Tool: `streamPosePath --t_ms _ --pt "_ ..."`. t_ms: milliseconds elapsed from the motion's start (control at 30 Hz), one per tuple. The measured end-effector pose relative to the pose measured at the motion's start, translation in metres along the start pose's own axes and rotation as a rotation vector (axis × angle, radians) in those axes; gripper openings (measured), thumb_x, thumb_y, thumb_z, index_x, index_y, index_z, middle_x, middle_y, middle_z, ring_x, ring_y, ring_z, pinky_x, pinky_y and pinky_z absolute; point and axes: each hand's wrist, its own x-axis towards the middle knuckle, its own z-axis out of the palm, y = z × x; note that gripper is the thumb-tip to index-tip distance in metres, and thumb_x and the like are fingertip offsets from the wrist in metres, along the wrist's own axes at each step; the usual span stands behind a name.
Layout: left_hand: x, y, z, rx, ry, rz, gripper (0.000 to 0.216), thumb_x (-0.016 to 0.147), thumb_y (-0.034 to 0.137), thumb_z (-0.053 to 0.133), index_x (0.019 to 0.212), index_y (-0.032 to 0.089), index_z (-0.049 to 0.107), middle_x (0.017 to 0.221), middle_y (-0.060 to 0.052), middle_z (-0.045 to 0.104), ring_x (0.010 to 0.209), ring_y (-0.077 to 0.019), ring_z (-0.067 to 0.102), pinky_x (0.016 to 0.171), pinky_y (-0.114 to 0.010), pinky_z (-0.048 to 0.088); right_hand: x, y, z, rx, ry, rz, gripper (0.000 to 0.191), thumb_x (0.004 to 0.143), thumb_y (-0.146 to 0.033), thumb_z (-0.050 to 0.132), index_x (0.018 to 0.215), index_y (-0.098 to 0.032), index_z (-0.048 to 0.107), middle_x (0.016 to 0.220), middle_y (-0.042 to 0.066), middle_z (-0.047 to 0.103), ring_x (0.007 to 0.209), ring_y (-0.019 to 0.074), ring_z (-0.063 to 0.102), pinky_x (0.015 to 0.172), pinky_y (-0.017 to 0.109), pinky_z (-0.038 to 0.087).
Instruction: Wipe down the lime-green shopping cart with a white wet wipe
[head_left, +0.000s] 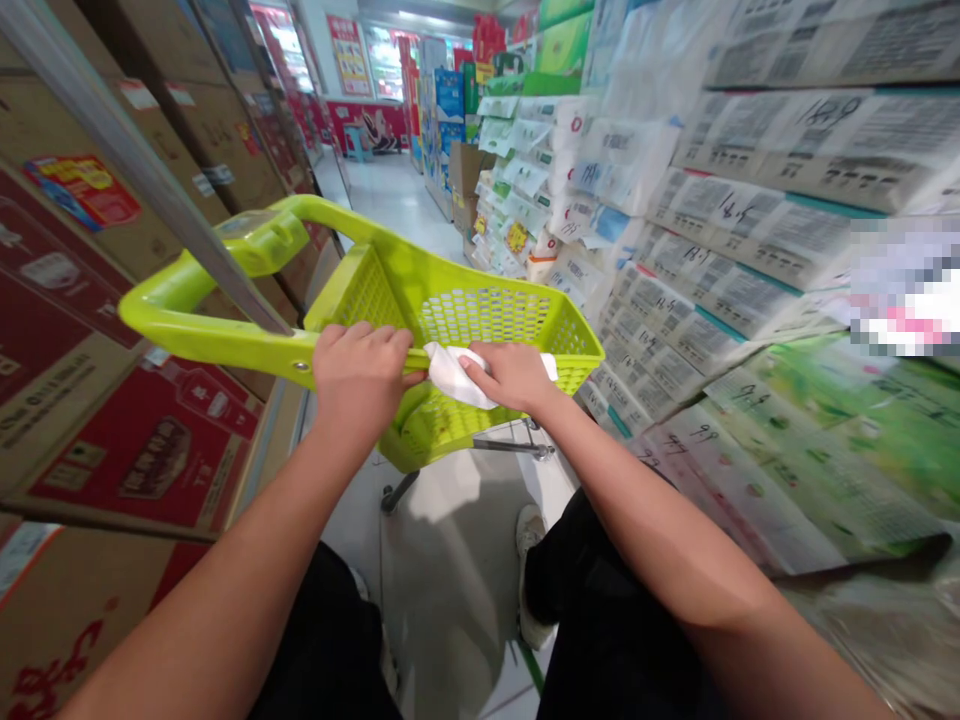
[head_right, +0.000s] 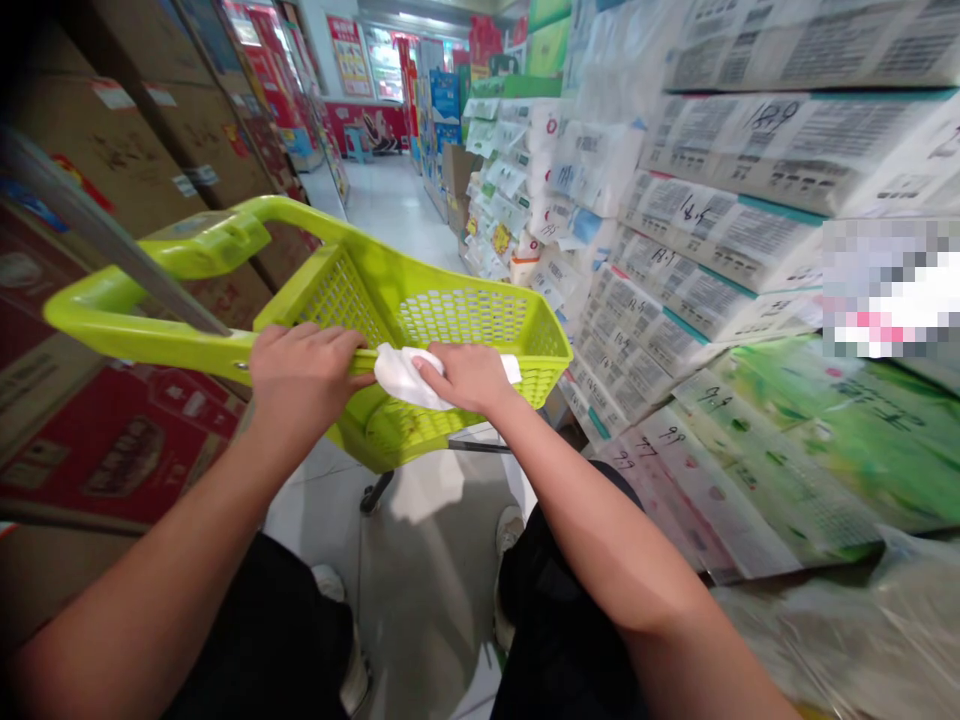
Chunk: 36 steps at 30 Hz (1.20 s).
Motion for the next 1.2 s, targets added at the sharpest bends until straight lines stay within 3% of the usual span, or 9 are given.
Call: streamPosePath --t_ms 367,667,933,1200 --pt "-0.008 0.005 -0.001 0.006 0.056 0.035 0.016 0.101 0.033 0.077 0.103 0.017 0.075 0.099 -0.017 0.079 0.102 -0.042 0.07 0.079 -0.049 0.038 -0.005 0.003 0.0 0.021 0.033 0.025 0.069 0.12 -0.069 0.027 0.113 -0.026 0.079 0.102 0.006 0.085 0.089 0.0256 0.075 0.067 0.037 0.019" --pt "-0.005 0.005 -0.004 -0.083 0.02 -0.002 0.012 0.099 0.032 0.076 0.1 0.021 0.072 0.102 -0.016 0.077 0.105 -0.0423 0.068 0.083 -0.05 0.039 -0.002 0.002 0.003 0.041 0.054 0.022 0.074 0.12 -0.071 0.024 0.11 -0.024 0.079 0.105 0.007 0.085 0.092 0.0247 0.075 0.068 0.036 0.022" --pt "-0.008 0.005 0.0 -0.044 0.099 0.049 0.008 0.101 0.031 0.072 0.099 0.024 0.072 0.097 -0.015 0.077 0.1 -0.0412 0.065 0.079 -0.049 0.037 -0.001 0.009 -0.001 -0.02 -0.034 0.03 0.073 0.119 -0.071 0.025 0.116 -0.024 0.081 0.108 0.009 0.086 0.096 0.0275 0.076 0.071 0.035 0.032" --pt "-0.01 0.017 -0.008 -0.006 0.012 0.024 0.014 0.105 0.033 0.073 0.107 0.02 0.073 0.105 -0.015 0.079 0.104 -0.0406 0.067 0.082 -0.05 0.04 -0.002 0.008 -0.006 -0.039 -0.073 0.067 0.074 0.119 -0.07 0.024 0.118 -0.025 0.084 0.108 0.01 0.086 0.098 0.0304 0.078 0.071 0.035 0.033"
